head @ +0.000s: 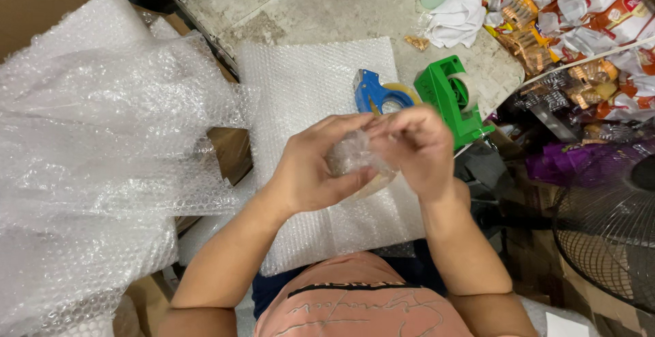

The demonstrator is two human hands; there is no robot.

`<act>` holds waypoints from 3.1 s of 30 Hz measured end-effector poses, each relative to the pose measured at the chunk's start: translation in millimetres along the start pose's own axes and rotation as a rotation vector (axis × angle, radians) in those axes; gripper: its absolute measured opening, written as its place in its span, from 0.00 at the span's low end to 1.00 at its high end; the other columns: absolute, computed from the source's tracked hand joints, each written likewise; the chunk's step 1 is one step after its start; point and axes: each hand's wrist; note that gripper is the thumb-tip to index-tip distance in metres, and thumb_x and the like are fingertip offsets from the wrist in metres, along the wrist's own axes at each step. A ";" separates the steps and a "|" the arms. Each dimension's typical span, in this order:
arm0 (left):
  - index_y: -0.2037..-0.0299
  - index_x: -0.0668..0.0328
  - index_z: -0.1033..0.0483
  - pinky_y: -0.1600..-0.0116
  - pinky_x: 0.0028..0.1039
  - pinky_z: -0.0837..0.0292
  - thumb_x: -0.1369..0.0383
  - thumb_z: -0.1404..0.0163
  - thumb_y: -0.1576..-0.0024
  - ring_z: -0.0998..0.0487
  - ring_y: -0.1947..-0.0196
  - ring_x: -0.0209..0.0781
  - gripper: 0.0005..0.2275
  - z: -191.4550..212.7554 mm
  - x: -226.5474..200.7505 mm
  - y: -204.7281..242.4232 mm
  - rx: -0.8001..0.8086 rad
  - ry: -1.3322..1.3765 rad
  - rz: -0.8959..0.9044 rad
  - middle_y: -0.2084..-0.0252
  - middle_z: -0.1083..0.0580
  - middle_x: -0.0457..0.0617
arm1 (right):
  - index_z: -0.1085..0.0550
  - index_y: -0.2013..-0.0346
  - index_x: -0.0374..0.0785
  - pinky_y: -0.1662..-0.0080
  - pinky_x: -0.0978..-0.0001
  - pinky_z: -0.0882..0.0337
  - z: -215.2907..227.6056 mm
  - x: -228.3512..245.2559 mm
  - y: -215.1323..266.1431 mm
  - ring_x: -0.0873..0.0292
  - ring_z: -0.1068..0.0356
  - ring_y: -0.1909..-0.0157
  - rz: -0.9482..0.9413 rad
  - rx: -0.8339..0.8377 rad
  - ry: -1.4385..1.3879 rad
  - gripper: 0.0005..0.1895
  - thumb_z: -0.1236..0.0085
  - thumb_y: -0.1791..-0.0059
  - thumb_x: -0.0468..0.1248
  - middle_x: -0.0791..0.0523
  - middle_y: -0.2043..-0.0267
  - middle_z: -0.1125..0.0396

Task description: The person wraps snack packages in bubble wrap and secures them with tape.

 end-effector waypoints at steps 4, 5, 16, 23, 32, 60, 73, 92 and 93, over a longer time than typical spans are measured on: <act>0.38 0.58 0.25 0.34 0.31 0.24 0.68 0.34 0.44 0.21 0.38 0.46 0.24 -0.4 -1.0 1.4 -0.191 0.041 0.012 0.38 0.24 0.58 | 0.31 0.52 0.35 0.40 0.59 0.27 43.2 -25.9 -23.5 0.55 0.27 0.47 -0.140 -0.351 -0.035 0.05 0.44 0.42 0.30 0.51 0.51 0.28; 0.36 0.56 0.25 0.32 0.30 0.25 0.69 0.35 0.41 0.22 0.37 0.45 0.22 1.1 1.0 1.0 -0.297 0.051 -0.023 0.37 0.25 0.58 | 0.31 0.52 0.35 0.40 0.59 0.27 48.1 -37.5 -18.8 0.55 0.27 0.47 -0.141 -0.351 -0.036 0.05 0.44 0.42 0.30 0.51 0.51 0.28; 0.43 0.54 0.21 0.36 0.33 0.25 0.66 0.36 0.42 0.22 0.36 0.55 0.17 -31.3 15.3 -1.2 -0.349 -0.176 0.000 0.41 0.22 0.58 | 0.26 0.41 0.41 0.48 0.59 0.28 70.3 -15.4 -40.8 0.48 0.28 0.52 -0.144 0.023 1.163 0.14 0.55 0.40 0.37 0.48 0.52 0.29; 0.24 0.65 0.66 0.63 0.28 0.23 0.64 0.37 0.42 0.22 0.75 0.39 0.47 -51.0 7.3 -1.3 -0.276 -0.124 0.140 0.39 0.23 0.61 | 0.37 0.35 0.33 0.40 0.57 0.32 18.7 180.4 -81.6 0.47 0.34 0.39 -0.043 0.307 1.011 0.39 0.34 0.54 0.48 0.45 0.40 0.36; 0.31 0.59 0.41 0.52 0.30 0.20 0.69 0.33 0.50 0.19 0.48 0.57 0.37 -53.6 9.0 -5.7 -0.275 -0.306 0.074 0.33 0.33 0.74 | 0.24 0.41 0.44 0.61 0.64 0.25 -24.6 210.7 -76.8 0.55 0.25 0.65 -0.389 0.581 1.423 0.31 0.31 0.59 0.46 0.51 0.63 0.26; 0.23 0.56 0.65 0.36 0.38 0.22 0.69 0.31 0.52 0.27 0.34 0.56 0.54 -62.0 19.1 4.5 -0.163 0.130 0.060 0.26 0.46 0.68 | 0.30 0.38 0.40 0.52 0.69 0.23 -20.1 223.7 -70.2 0.58 0.21 0.55 -0.276 0.419 0.995 0.26 0.42 0.49 0.45 0.52 0.51 0.25; 0.26 0.46 0.84 0.47 0.38 0.20 0.71 0.28 0.52 0.23 0.36 0.60 0.64 -14.8 48.2 -19.2 -0.318 0.069 0.384 0.26 0.46 0.74 | 0.25 0.37 0.51 0.75 0.63 0.26 -15.2 200.8 -22.7 0.54 0.29 0.80 -0.427 0.601 1.544 0.37 0.32 0.61 0.52 0.53 0.70 0.31; 0.26 0.51 0.40 0.37 0.30 0.24 0.71 0.39 0.39 0.23 0.35 0.48 0.31 9.4 38.4 3.3 -0.185 -0.055 0.142 0.32 0.28 0.58 | 0.24 0.37 0.54 0.45 0.57 0.28 47.0 -55.4 -40.2 0.44 0.33 0.45 0.028 0.414 1.477 0.35 0.30 0.61 0.38 0.47 0.43 0.35; 0.26 0.51 0.40 0.37 0.30 0.24 0.71 0.39 0.39 0.23 0.35 0.48 0.31 12.0 37.2 2.2 -0.195 -0.061 0.137 0.32 0.28 0.58 | 0.23 0.43 0.51 0.44 0.61 0.28 41.3 -68.5 -35.9 0.47 0.32 0.44 0.000 0.304 1.264 0.28 0.33 0.58 0.37 0.48 0.41 0.35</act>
Point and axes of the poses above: each hand's wrist, its own y-axis away from the middle knuckle, its own z-axis out of the back of the hand, x = y × z
